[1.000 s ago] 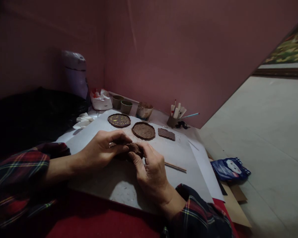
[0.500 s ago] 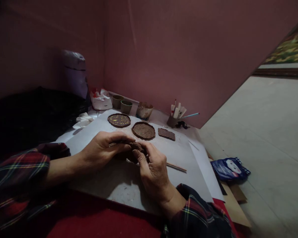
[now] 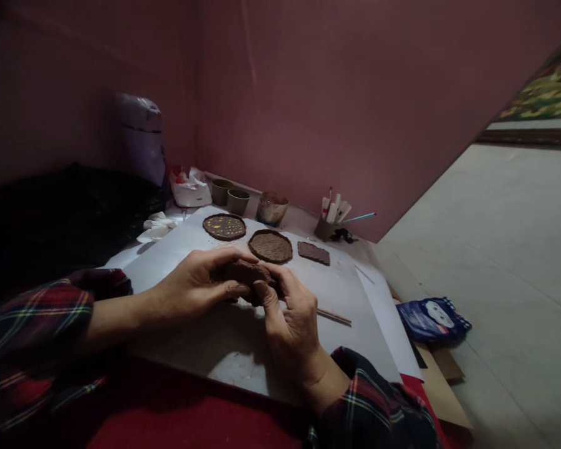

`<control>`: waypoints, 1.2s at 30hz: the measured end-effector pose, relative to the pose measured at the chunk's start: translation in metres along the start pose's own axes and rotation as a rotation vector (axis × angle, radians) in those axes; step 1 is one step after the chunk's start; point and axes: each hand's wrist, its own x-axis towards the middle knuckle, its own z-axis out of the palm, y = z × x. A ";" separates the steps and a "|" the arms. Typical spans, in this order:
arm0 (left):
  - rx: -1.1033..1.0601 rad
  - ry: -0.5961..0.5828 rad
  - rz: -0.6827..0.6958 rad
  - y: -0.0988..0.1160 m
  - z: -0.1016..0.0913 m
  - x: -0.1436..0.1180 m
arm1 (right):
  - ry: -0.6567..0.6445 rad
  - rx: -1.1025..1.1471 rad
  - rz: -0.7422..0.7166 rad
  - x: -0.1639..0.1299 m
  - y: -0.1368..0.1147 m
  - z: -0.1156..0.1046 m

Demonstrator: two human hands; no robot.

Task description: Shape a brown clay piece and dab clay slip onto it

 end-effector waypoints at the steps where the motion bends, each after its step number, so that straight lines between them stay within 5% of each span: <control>1: 0.028 0.011 0.002 0.001 0.000 0.000 | -0.012 0.010 0.003 0.000 0.000 0.000; 15: 0.160 0.032 0.000 0.006 -0.001 -0.001 | -0.041 0.165 0.083 0.001 0.000 0.002; 26: -0.157 -0.023 -0.124 0.008 0.002 -0.004 | -0.088 0.186 0.056 -0.001 0.000 0.001; 36: 0.061 -0.027 -0.057 0.000 -0.002 0.001 | -0.053 0.197 0.108 -0.001 0.002 0.002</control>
